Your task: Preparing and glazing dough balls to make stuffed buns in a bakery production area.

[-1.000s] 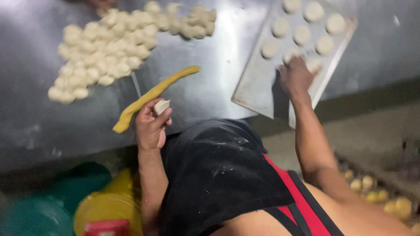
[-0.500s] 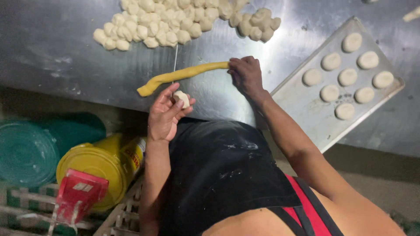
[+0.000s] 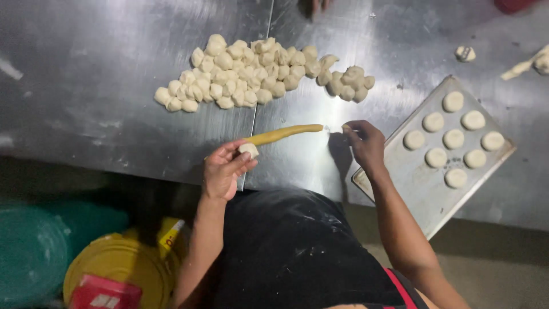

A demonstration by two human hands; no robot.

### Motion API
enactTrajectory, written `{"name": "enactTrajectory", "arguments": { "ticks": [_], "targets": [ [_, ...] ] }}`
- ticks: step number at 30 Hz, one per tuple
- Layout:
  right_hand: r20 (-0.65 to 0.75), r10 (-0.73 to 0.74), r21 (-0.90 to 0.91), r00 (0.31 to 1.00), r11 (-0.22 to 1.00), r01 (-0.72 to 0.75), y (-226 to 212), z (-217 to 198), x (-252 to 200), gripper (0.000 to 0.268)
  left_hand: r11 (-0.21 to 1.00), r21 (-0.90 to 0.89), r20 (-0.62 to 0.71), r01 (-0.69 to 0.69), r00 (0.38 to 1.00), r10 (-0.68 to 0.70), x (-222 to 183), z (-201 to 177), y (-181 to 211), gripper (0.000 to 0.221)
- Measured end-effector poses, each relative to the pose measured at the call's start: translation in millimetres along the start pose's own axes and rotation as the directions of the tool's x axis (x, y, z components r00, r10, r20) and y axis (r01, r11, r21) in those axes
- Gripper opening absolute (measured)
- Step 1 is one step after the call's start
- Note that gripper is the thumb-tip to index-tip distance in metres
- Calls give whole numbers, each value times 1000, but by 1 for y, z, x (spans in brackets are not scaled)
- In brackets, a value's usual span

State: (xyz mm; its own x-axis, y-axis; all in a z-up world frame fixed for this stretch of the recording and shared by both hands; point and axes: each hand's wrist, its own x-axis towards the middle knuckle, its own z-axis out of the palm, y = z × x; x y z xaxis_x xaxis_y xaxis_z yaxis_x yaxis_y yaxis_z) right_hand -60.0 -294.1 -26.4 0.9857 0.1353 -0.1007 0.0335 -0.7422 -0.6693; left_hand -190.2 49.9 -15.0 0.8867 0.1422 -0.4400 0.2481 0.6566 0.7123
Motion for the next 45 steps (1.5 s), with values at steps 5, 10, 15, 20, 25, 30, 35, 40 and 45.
{"name": "enactTrajectory", "arguments": {
  "ticks": [5,10,15,20,25,30,35,40,45],
  "targets": [
    [143,286,730,948,616,-296,-39,27,-43,46,995,95,80,10,997,-17,50,-33,-8,31],
    [189,202,745,961,608,-274,-124,70,-62,40,993,117,54,-10,999,3,58,-55,-10,27],
    [202,28,642,979,751,-154,-168,119,-55,31,996,87,146,-3,989,-9,40,-52,30,37],
    [185,-209,721,960,693,12,-162,139,-47,8,997,54,312,59,947,-73,39,-63,27,42],
    [-41,115,413,992,906,-89,-68,102,-18,21,998,14,231,67,970,-69,33,-76,48,37],
    [-88,-398,-460,913,829,317,-24,75,-7,38,993,-113,78,29,997,-21,37,-70,43,34],
    [-108,-252,-118,962,964,240,-17,68,2,18,993,-117,6,15,1000,-14,34,-46,14,35],
    [116,92,375,989,918,-130,-29,50,21,15,989,-140,-82,-41,996,30,32,-28,-14,35],
    [156,-62,295,986,955,13,-24,43,31,14,986,-158,-129,-59,991,39,20,-21,-34,35]
  ]
}}
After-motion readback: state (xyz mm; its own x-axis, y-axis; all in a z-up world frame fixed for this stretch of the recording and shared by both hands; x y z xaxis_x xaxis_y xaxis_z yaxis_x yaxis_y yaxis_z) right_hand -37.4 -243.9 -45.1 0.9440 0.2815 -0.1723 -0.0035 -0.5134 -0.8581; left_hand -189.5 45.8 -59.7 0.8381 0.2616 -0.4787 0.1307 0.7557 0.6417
